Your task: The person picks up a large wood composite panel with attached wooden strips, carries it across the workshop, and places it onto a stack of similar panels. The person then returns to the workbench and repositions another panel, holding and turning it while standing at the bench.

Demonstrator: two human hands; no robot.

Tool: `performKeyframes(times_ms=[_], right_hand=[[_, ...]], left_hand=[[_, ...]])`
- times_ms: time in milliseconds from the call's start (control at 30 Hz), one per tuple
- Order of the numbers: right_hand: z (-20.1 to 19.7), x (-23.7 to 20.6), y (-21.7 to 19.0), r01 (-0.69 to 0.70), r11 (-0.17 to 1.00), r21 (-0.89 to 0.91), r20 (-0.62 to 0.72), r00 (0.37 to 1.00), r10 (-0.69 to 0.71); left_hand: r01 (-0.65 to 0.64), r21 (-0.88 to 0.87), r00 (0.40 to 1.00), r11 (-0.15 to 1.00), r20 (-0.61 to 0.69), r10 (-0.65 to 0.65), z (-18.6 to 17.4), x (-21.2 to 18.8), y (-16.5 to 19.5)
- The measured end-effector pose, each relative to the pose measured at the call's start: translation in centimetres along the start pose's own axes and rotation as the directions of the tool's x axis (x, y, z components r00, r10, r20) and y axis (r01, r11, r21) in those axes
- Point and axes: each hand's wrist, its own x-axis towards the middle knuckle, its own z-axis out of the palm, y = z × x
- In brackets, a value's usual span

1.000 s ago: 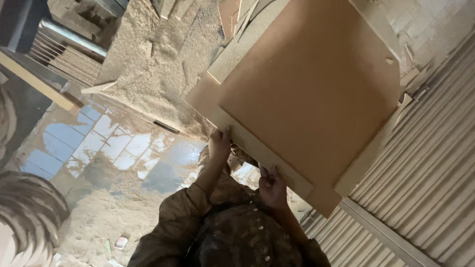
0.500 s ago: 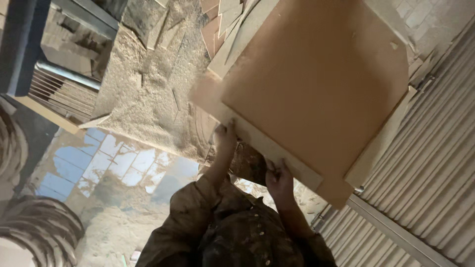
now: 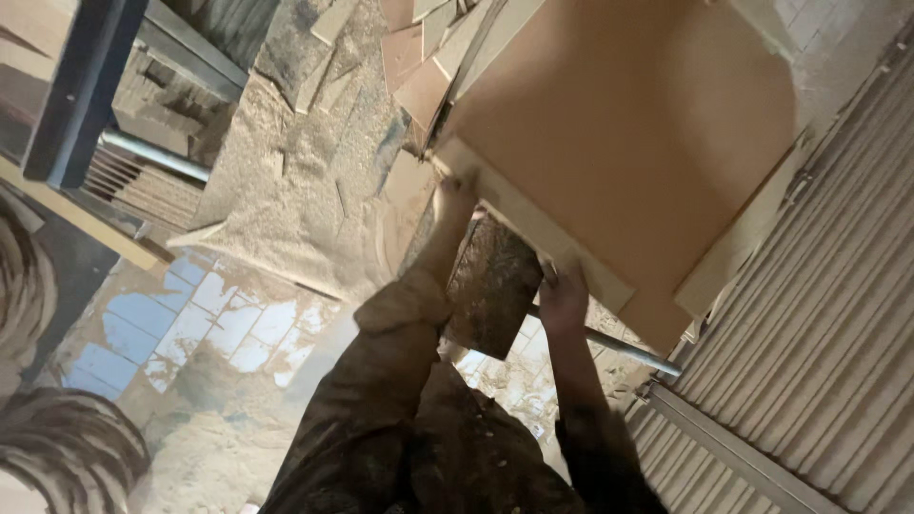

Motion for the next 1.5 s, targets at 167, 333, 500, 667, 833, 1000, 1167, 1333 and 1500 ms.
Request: performKeyframes(times_ms=[167, 333, 500, 667, 833, 1000, 1167, 1333, 1500], right_hand=[[-10.2, -16.2, 0.9, -0.197, 0.886, 0.420, -0.447, 0.805, 0.391], [-19.3, -22.7, 2.5, -0.356, 0.919, 0.169, -0.519, 0.761, 0.390], [-20.9, -19.0, 4.4, -0.071, 0.622, -0.779, -0.078, 0.997, 0.016], [-19.3, -16.7, 3.9, -0.451, 0.893, 0.004, -0.322, 0.844, 0.428], [-17.3, -17.8, 2.5, -0.432, 0.803, 0.411, -0.348, 0.739, 0.576], [-16.2, -18.4, 1.7, -0.415, 0.800, 0.434, -0.346, 0.742, 0.573], [-15.1, -19.4, 1.2, -0.450, 0.790, 0.416, -0.334, 0.732, 0.593], [-13.5, -20.5, 2.1, -0.402, 0.850, 0.341, -0.360, 0.779, 0.513], [-12.2, -21.4, 1.7, -0.412, 0.800, 0.436, -0.378, 0.723, 0.578]], left_hand=[[0.016, -0.054, 0.997, 0.998, -0.068, -0.020, -6.1, -7.1, -9.0], [0.014, -0.069, 0.994, 0.998, -0.106, -0.021, -10.5, -10.9, -15.4], [-0.023, -0.111, 0.996, 0.994, -0.094, 0.013, -11.7, -11.4, -16.8], [0.013, -0.143, 0.998, 0.990, -0.053, -0.020, -11.8, -11.3, -16.0], [0.031, -0.064, 0.997, 0.997, -0.063, -0.035, -12.0, -9.2, -14.8], [-0.001, 0.028, 0.999, 1.000, -0.043, 0.002, -12.7, -8.9, -15.0], [-0.085, -0.060, 0.994, 0.995, -0.071, 0.080, -13.5, -9.2, -15.4], [-0.034, -0.062, 0.999, 0.997, -0.010, 0.033, -13.7, -6.6, -13.3], [-0.043, -0.005, 0.999, 0.999, -0.024, 0.043, -14.4, -7.4, -12.1]])
